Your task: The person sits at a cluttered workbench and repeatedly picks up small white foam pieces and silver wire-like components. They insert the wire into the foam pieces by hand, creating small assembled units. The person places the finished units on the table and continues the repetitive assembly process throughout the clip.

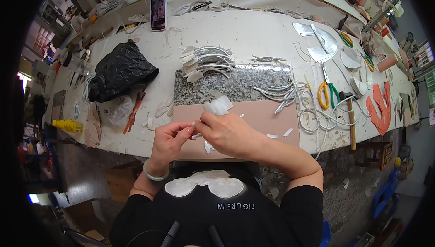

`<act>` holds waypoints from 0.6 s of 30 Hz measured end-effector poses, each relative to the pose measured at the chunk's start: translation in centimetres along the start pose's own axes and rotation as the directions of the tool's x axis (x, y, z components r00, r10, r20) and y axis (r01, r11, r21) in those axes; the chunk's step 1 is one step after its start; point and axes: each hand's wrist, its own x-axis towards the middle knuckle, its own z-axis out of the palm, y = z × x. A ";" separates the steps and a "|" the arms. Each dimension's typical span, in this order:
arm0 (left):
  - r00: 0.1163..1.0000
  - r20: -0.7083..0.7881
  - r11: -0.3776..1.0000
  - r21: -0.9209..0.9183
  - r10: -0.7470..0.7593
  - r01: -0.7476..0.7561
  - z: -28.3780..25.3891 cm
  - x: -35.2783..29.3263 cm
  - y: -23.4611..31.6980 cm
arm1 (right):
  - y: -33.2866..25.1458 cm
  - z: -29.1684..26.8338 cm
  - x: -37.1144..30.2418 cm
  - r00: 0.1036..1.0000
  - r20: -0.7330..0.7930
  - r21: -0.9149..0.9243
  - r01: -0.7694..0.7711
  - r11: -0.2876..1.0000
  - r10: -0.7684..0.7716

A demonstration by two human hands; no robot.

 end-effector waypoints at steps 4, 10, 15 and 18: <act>0.997 -0.080 1.000 -0.016 0.023 -0.024 0.8 0.2 -0.3 | -0.3 2.4 0.0 0.963 -0.254 0.126 -0.061 0.990 0.092; 0.975 -0.061 0.906 -0.386 -0.215 0.175 -0.2 1.1 -0.5 | 1.9 1.0 -2.8 0.808 -0.007 0.929 -0.213 0.304 0.588; 0.949 0.080 0.764 -0.575 -0.304 0.293 -0.1 1.6 -0.5 | 1.6 1.5 -4.1 0.888 -0.107 0.744 -0.227 0.629 0.447; 0.940 0.177 0.734 -0.589 -0.292 0.339 0.3 1.6 -0.5 | 0.5 0.9 -2.8 0.873 -0.279 0.579 -0.179 0.796 0.399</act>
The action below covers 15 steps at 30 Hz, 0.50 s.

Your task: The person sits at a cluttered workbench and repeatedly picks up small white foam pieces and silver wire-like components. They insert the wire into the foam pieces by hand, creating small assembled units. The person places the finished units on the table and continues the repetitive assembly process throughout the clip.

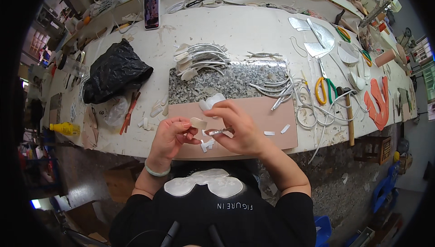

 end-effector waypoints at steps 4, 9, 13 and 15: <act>0.984 0.026 0.975 0.138 0.174 -0.176 -0.1 0.3 -0.9 | 0.7 0.5 -0.1 0.996 -0.001 0.024 0.092 0.995 -0.092; 0.860 0.183 0.820 0.261 0.475 -0.509 1.8 -0.2 -1.3 | 0.6 0.8 -0.5 0.993 0.048 0.210 -0.118 0.971 0.110; 0.949 0.041 0.899 0.308 0.313 -0.310 0.9 -0.5 -0.9 | -1.0 -0.3 -0.2 0.971 0.053 -0.089 -0.227 0.970 0.232; 0.983 -0.030 0.954 0.251 0.179 -0.166 0.7 -0.8 -0.3 | -1.2 -0.6 -0.3 0.958 0.030 -0.149 -0.278 0.949 0.285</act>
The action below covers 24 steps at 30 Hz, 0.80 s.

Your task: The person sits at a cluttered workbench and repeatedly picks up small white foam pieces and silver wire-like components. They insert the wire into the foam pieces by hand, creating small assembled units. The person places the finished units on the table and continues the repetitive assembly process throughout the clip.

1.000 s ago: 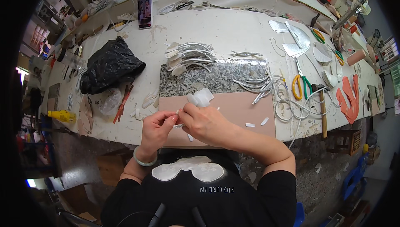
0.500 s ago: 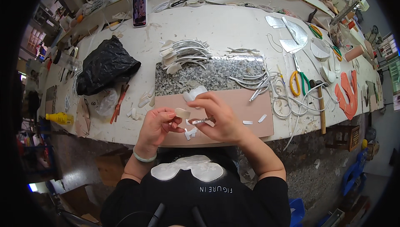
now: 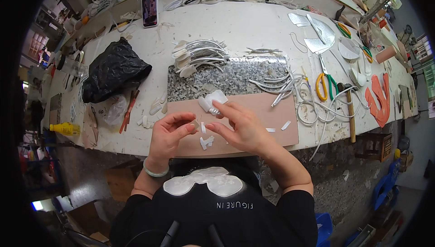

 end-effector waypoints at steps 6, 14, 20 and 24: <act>0.996 0.050 0.996 -0.050 -0.068 0.071 -0.7 0.7 -0.6 | 0.9 0.5 0.0 0.970 0.087 0.038 0.226 0.973 -0.228; 0.970 0.148 0.981 0.039 -0.193 0.189 -0.8 0.7 0.4 | 0.0 -0.5 0.3 0.943 0.288 0.055 0.154 0.987 -0.164; 0.965 0.156 0.977 0.085 -0.209 0.198 -0.5 0.9 0.8 | 0.2 -0.5 0.6 0.920 0.299 0.075 0.242 0.967 -0.253; 0.965 0.144 0.974 0.081 -0.221 0.211 -0.4 1.0 1.0 | 0.4 -0.4 0.6 0.917 0.295 0.080 0.257 0.963 -0.269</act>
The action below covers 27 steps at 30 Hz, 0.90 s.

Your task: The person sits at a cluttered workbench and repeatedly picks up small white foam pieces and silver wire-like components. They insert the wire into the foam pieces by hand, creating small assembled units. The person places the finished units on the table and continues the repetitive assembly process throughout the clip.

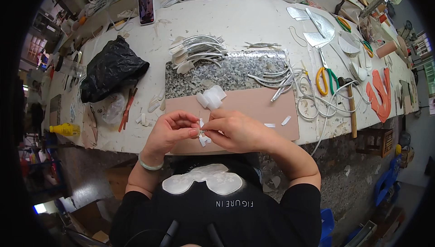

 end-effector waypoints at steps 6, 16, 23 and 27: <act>0.999 0.029 0.999 -0.018 -0.041 0.041 -0.1 0.0 0.5 | -0.4 -0.2 0.1 0.997 0.019 0.025 -0.073 0.997 0.072; 1.000 0.001 0.997 0.073 0.017 -0.017 0.2 0.1 0.4 | 0.0 -0.2 0.2 0.993 0.068 0.047 -0.103 0.994 0.099; 0.999 0.020 0.957 0.286 0.044 -0.048 0.7 0.1 0.0 | 0.2 0.0 0.3 0.961 0.139 0.066 -0.251 0.966 0.240; 0.996 0.066 0.938 0.336 0.065 -0.084 0.6 -0.1 -0.3 | 0.5 0.7 0.4 0.968 0.103 0.071 -0.237 0.969 0.230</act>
